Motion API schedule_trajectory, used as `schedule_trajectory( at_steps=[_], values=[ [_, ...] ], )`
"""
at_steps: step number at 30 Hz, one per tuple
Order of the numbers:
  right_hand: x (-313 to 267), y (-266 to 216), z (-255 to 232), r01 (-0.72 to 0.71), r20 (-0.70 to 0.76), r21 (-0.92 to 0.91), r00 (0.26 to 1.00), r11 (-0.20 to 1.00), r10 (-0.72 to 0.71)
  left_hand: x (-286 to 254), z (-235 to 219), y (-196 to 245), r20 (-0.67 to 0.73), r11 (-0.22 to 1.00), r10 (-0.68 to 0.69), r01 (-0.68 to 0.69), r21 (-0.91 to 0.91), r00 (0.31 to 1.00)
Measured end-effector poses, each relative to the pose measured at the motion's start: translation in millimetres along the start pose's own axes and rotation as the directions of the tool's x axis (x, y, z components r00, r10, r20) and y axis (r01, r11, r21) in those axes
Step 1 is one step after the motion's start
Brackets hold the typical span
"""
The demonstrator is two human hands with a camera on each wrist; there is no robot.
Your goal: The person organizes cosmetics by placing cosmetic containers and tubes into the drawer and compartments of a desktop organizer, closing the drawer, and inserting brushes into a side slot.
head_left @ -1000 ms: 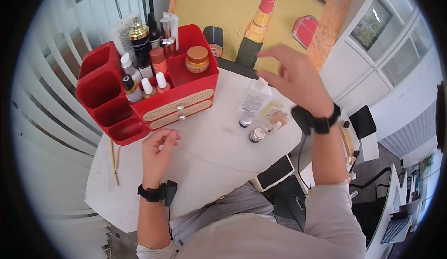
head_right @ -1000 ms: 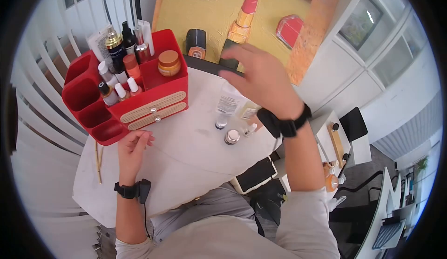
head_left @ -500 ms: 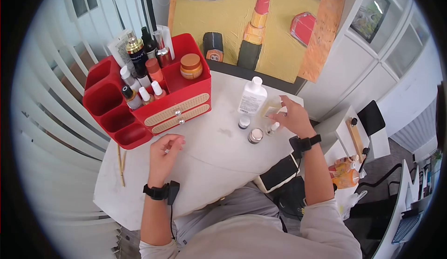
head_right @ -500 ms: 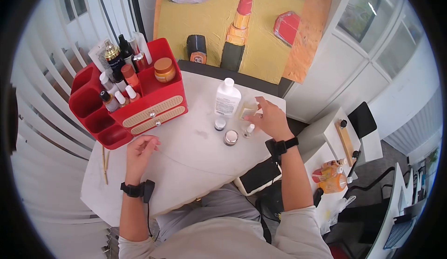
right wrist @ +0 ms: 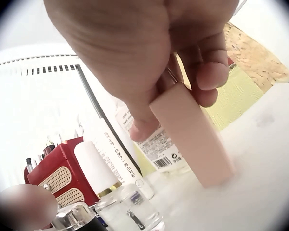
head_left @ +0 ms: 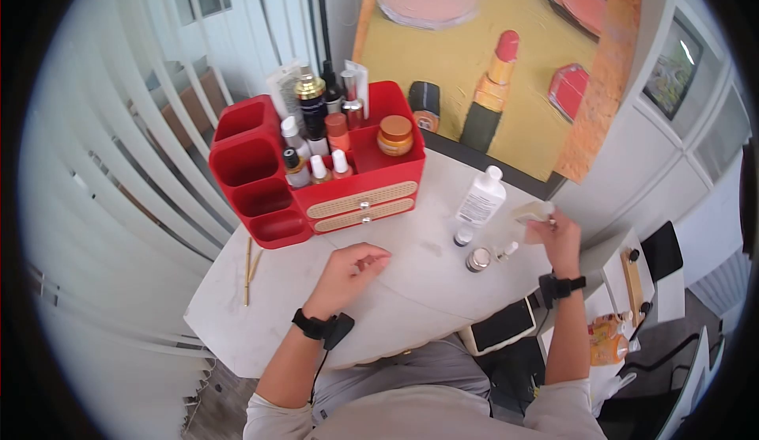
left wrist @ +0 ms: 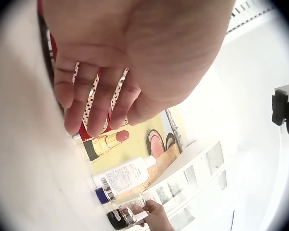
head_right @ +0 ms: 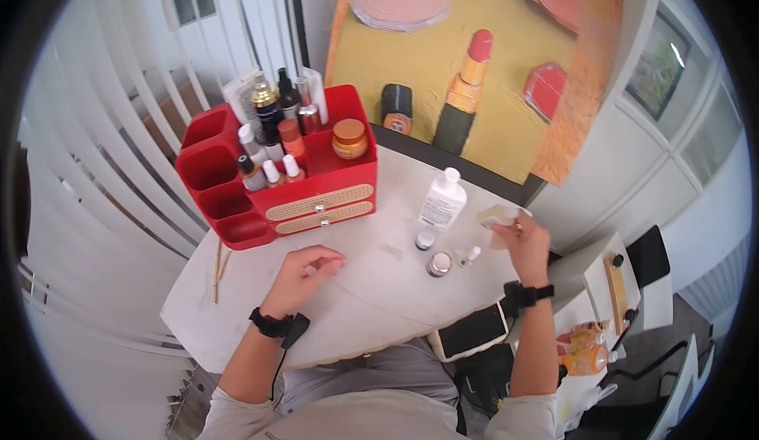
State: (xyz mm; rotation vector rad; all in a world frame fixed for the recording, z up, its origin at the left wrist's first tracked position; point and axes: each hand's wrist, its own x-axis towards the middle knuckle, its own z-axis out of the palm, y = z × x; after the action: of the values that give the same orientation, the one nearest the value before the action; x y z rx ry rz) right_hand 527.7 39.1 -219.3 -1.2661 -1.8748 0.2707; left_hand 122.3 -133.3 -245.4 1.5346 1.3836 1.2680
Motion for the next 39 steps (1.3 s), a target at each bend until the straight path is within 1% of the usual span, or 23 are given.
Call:
schedule_trajectory(
  at_steps=[2,4,5,6,8,10,11,12,13,15,16,20,22,23,25,26,28,30,32,34,36,38,39],
  values=[
    [7,-29,-16,-0.012,0.003,-0.033,1.000,0.999,0.012,1,0,6,-0.002,1.000,-0.004,0.004,0.000,1.000],
    [8,-70,-27,0.012,0.044,0.089,0.999,0.996,-0.016,2,2,19,0.052,0.995,0.095,-0.095,0.003,0.994],
    [6,-89,-23,0.010,0.112,0.330,0.992,0.944,-0.049,2,5,30,0.049,0.996,0.091,-0.091,0.008,0.995],
    [4,-108,-16,0.009,0.112,0.334,0.992,0.943,-0.049,2,8,42,0.059,0.994,0.111,-0.109,-0.027,0.992],
    [-4,-144,-1,-0.007,0.380,0.417,0.910,0.909,-0.167,5,13,50,0.072,0.990,0.134,-0.130,-0.060,0.988],
    [-14,-162,35,0.279,0.428,0.293,0.817,0.914,-0.387,9,16,47,0.071,0.939,0.340,-0.343,0.033,0.938],
    [-22,-168,55,0.356,0.428,0.277,0.786,0.892,-0.447,7,16,43,0.071,0.938,0.342,-0.345,0.033,0.937],
    [-30,-170,75,0.433,0.427,0.262,0.750,0.863,-0.506,4,15,38,0.063,0.953,0.292,-0.296,0.062,0.954],
    [-33,-170,92,0.436,0.426,0.264,0.748,0.860,-0.509,0,13,32,0.052,0.965,0.240,-0.244,0.091,0.969],
    [-41,-170,118,0.504,0.456,0.256,0.689,0.825,-0.563,-8,4,21,0.037,0.972,0.182,-0.186,0.144,0.983],
    [-43,-173,124,0.504,0.451,0.260,0.691,0.824,-0.565,-10,-1,19,0.026,0.972,0.133,-0.135,0.193,0.991],
    [-47,-180,136,0.562,0.468,0.229,0.653,0.795,-0.596,-18,-10,24,-0.023,0.948,0.171,-0.158,0.275,0.985],
    [-45,-180,134,0.582,0.476,0.222,0.636,0.783,-0.607,-21,-15,31,0.003,0.902,0.135,-0.124,0.414,0.991],
    [-43,-182,130,0.576,0.513,0.220,0.618,0.787,-0.596,-22,-21,38,0.000,0.902,0.137,-0.124,0.414,0.991],
    [-40,-183,123,0.579,0.549,0.223,0.591,0.784,-0.592,-21,-34,57,0.062,0.789,0.103,-0.119,0.603,0.993],
    [-40,-183,118,0.579,0.563,0.176,0.604,0.796,-0.564,-17,-40,68,0.058,0.786,0.106,-0.119,0.607,0.993],
    [-42,-183,109,0.577,0.572,0.130,0.621,0.807,-0.536,-2,-52,96,0.002,0.873,0.215,-0.193,0.447,0.977],
    [-46,-185,99,0.511,0.530,0.142,0.684,0.848,-0.502,28,-62,150,0.000,0.861,0.302,-0.273,0.430,0.953],
    [-49,-189,89,0.478,0.535,0.147,0.698,0.866,-0.476,72,-68,177,-0.004,0.746,0.491,-0.418,0.519,0.871],
    [-51,-186,85,0.445,0.541,0.146,0.712,0.884,-0.448,126,-70,187,-0.025,0.710,0.543,-0.443,0.547,0.839],
    [-51,-178,82,0.465,0.610,0.132,0.658,0.875,-0.442,165,-74,204,0.047,0.612,0.455,-0.351,0.709,0.889],
    [-55,-175,80,0.453,0.619,0.128,0.659,0.882,-0.428,211,-77,192,0.055,0.501,0.388,-0.261,0.825,0.920],
    [-54,-175,79,0.439,0.628,0.129,0.658,0.889,-0.416,227,-76,185,0.051,0.500,0.390,-0.258,0.827,0.919]
  ],
)
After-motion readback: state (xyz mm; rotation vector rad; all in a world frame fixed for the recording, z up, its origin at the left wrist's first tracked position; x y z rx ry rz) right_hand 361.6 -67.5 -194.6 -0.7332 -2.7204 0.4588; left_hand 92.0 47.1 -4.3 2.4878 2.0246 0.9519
